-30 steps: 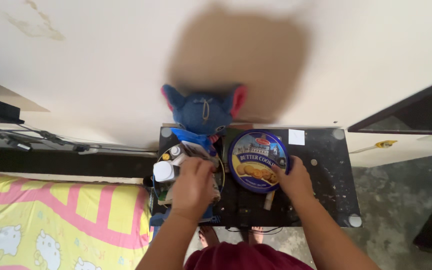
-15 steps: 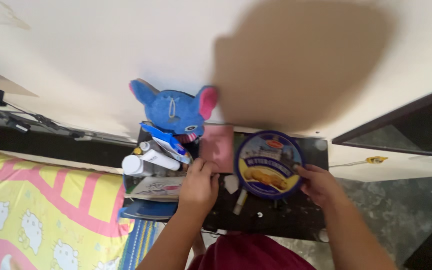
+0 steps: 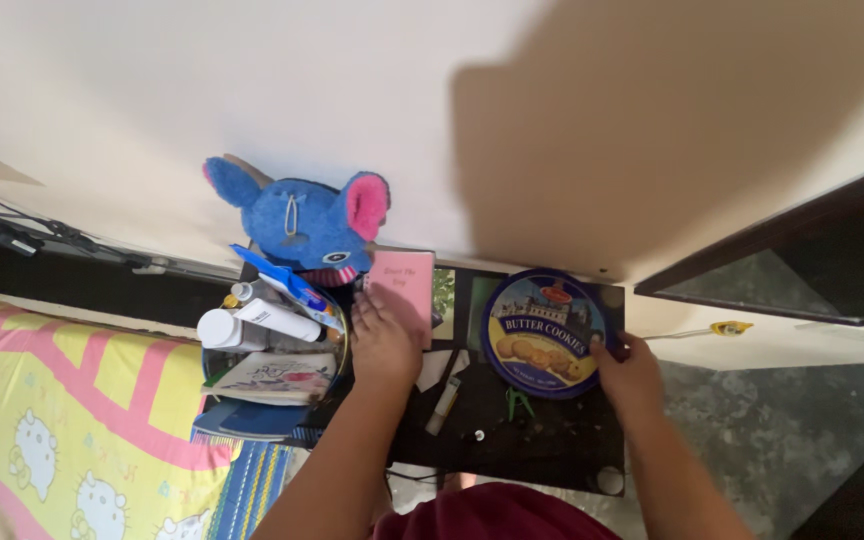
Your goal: The person organizes various small items including medicine bottles, a notebook, and papers into a circular tray on a nightstand, and then positions a plush toy behind the tray.
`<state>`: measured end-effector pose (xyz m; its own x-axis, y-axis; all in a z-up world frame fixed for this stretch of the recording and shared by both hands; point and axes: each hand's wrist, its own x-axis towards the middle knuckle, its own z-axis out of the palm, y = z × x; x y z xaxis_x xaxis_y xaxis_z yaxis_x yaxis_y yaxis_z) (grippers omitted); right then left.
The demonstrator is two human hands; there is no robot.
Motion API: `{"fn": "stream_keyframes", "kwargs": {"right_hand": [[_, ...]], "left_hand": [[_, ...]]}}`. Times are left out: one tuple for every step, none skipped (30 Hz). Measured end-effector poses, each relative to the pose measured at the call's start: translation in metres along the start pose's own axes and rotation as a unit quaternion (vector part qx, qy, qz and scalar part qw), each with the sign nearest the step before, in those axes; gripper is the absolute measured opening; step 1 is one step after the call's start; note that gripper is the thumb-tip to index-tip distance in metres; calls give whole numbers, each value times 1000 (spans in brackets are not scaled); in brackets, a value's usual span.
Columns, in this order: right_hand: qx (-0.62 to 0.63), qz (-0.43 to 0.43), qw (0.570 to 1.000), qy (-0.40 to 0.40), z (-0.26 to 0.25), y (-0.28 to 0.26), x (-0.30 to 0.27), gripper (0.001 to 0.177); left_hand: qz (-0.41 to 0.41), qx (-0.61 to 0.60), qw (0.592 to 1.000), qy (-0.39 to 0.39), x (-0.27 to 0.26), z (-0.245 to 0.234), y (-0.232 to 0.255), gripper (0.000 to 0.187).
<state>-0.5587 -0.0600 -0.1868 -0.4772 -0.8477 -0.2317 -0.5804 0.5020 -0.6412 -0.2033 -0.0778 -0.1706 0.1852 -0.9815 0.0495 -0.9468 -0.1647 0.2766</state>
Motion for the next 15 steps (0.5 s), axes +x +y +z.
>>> {"fn": "stream_keyframes", "kwargs": {"right_hand": [[0,-1,1000,0,-5,-14,-10,57],[-50,-126,987,85,-9,-28,-21,54],[-99,-249,949,167,-11,-41,-31,53],[-99,-250,949,166,-12,-55,-38,53],[-60,-288,948,121,-11,-68,-42,49],[-19,-325,943,75,-8,-80,-46,46],[-19,-327,942,72,-4,-91,-49,46],[12,-359,932,55,1,-101,-52,46],[42,-390,919,38,5,-110,-54,46],[43,-392,918,35,10,-117,-55,46],[38,-412,909,39,14,-123,-56,45],[32,-432,900,43,19,-128,-56,44],[34,-434,899,41,23,-133,-54,44],[49,-419,907,14,28,-136,-53,43],[63,-404,913,-12,32,-137,-50,42]], "left_hand": [[-47,-7,998,-30,5,0,3,112],[-94,-14,994,-61,9,-2,6,119],[-95,-14,994,-60,12,-5,10,119],[-120,-1,990,-73,13,-10,14,123],[-145,11,986,-86,15,-16,18,126],[-148,12,985,-85,15,-21,22,126],[-171,16,977,-125,16,-25,25,129],[-194,20,967,-163,17,-26,28,132],[-197,19,967,-162,16,-24,29,132],[-215,-7,965,-148,15,-20,28,124],[-232,-32,963,-133,14,-14,25,117],[-235,-32,963,-131,12,-6,20,117],[-210,-148,963,-84,8,2,13,96],[-182,-260,948,-34,4,8,6,76],[-185,-260,947,-33,-1,11,-2,76]]}}
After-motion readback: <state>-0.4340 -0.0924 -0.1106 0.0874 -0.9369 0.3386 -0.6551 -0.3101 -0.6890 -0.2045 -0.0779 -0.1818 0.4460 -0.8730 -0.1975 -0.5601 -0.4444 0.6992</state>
